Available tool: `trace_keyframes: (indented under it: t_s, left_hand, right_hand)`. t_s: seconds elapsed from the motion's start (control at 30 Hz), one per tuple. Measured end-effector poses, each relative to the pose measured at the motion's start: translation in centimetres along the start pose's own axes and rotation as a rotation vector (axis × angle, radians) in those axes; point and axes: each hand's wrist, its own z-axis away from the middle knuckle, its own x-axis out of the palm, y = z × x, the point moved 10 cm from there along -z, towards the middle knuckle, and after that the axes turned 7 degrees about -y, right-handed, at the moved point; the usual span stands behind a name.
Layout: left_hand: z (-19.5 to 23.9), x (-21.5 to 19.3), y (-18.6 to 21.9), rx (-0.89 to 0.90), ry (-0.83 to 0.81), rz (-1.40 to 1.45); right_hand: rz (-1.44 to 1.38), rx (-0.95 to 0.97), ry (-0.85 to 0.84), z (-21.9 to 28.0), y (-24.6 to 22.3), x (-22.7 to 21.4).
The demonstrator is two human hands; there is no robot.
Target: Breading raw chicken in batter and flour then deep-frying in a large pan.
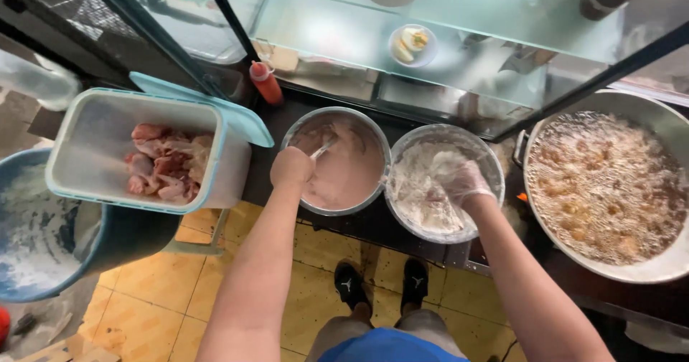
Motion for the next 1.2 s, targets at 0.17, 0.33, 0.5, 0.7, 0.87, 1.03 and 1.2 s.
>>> trace_keyframes:
  t_s: [0.17,0.33,0.5,0.7,0.87,1.03,1.2]
  left_hand:
    - [2.5,-2.0,1.0,0.127,0.148,-0.174]
    - [6.8,-4.3,1.7,0.288,0.279,-0.251]
    - [10.0,-5.6,1.9,0.364,0.375,-0.243]
    - [13.1,-7.3,2.0,0.414,0.458,-0.203]
    - [13.7,-7.4,1.4,0.362,0.457,-0.194]
    - [14.7,-7.0,1.8,0.333,0.459,-0.184]
    - [15.3,-6.1,2.0,0.343,0.471,-0.177]
  right_hand:
    - [-1.057,0.383,-0.233,2.5,3.2,2.3]
    - [-1.211,0.463,-0.308,4.5,2.7,-2.4]
    - [-0.819,0.569,-0.867,8.0,-1.2,-4.8]
    - [-0.897,0.341,-0.664,4.0,0.1,4.5]
    - [-1.918,0.473,-0.371,3.9,1.6,3.1]
    - [-1.585,0.606,-0.389,3.3,3.0,7.4]
    - [-2.099,0.943,-0.491,1.6,-1.8,15.7]
